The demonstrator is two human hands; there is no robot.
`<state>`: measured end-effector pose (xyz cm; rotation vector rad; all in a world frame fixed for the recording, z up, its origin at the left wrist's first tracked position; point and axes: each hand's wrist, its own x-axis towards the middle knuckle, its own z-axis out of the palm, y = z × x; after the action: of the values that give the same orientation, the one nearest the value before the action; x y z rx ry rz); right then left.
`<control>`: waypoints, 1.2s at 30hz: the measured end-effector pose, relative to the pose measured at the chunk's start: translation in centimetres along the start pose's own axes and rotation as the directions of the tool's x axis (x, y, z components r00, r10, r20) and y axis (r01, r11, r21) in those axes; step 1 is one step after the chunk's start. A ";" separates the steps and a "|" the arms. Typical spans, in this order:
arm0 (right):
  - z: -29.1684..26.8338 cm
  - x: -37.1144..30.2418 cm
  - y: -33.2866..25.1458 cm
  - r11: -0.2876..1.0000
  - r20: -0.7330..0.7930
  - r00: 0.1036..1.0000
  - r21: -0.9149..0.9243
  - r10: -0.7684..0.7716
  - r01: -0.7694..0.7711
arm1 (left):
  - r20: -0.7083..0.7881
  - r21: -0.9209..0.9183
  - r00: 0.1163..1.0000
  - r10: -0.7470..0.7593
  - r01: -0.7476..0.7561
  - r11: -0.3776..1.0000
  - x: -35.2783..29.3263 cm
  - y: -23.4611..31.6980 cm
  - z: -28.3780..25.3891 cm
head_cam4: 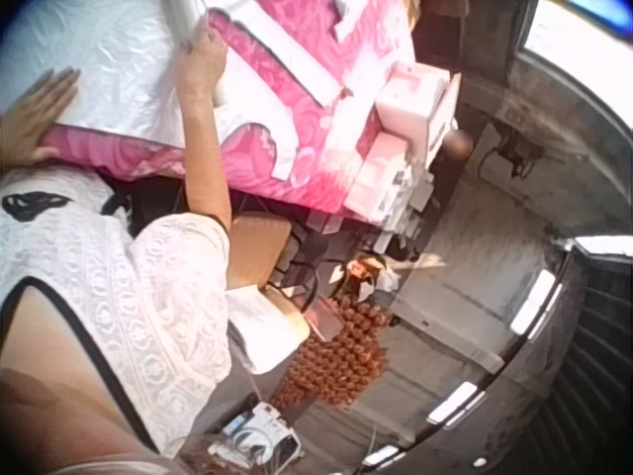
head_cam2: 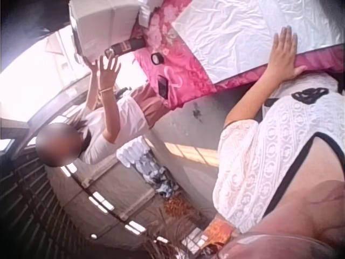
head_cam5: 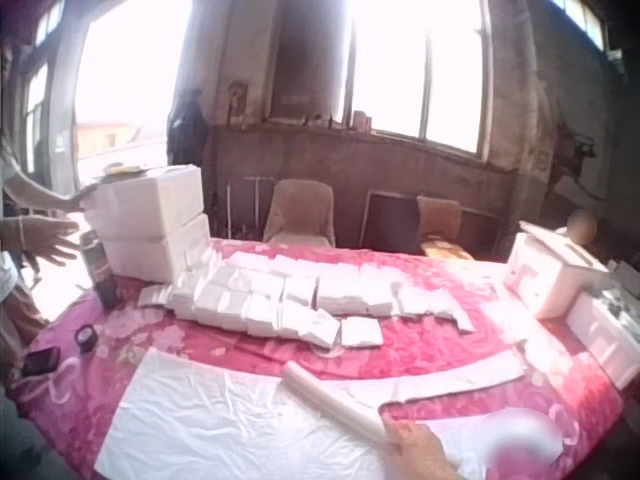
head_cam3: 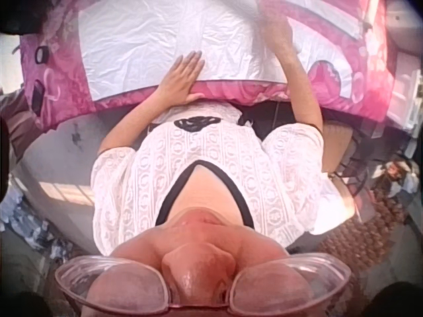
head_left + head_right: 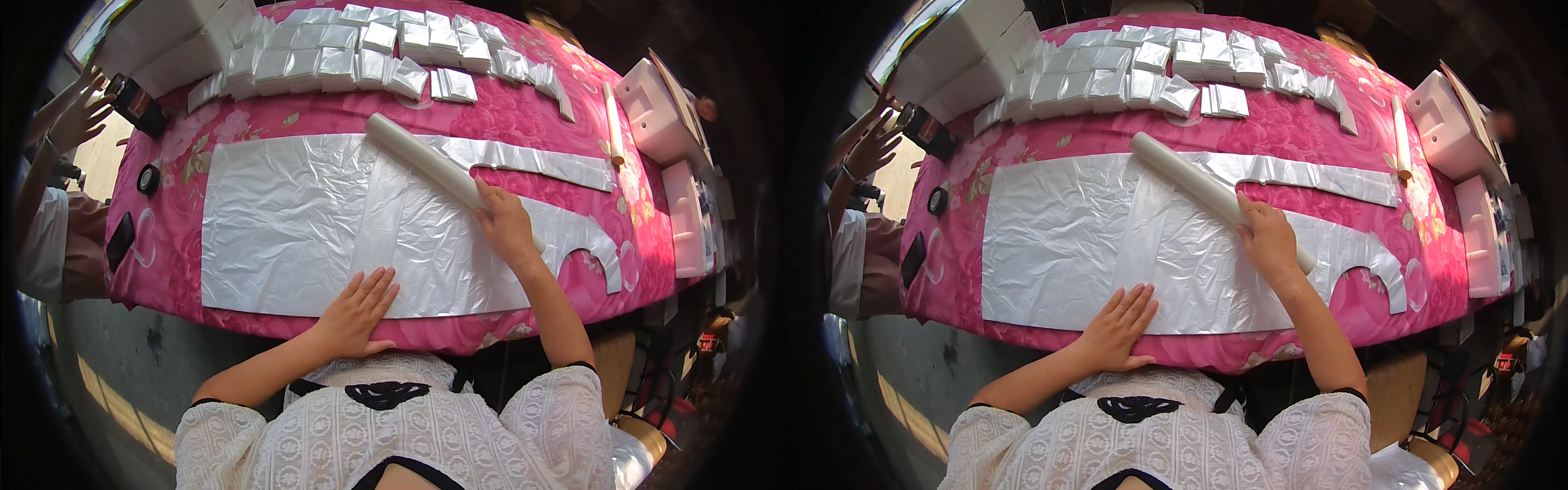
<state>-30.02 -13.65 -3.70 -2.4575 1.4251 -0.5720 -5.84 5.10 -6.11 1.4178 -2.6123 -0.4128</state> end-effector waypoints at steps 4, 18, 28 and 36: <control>-1.7 -0.4 4.2 0.986 -0.171 0.976 -0.072 0.133 -0.147 | -0.063 -0.180 0.994 0.085 -0.095 0.979 -0.1 -1.9 -0.8; 3.3 -0.4 -7.0 0.883 0.121 0.876 0.121 -0.466 0.453 | 0.011 0.090 0.999 -0.046 0.045 0.995 -1.1 2.4 2.2; 6.0 10.0 -4.7 0.929 0.036 0.930 0.069 -0.366 0.363 | -0.003 0.079 0.998 0.063 -0.063 0.995 -1.8 1.6 1.8; 4.3 3.7 -7.5 0.824 0.024 0.843 0.230 -0.538 0.519 | -0.103 -0.013 0.940 0.324 -0.327 0.945 -4.0 -1.6 0.2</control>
<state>-20.64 -13.15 -3.76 -2.6472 0.5844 -0.6692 -2.45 7.68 -6.77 0.9417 -2.6771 -0.3258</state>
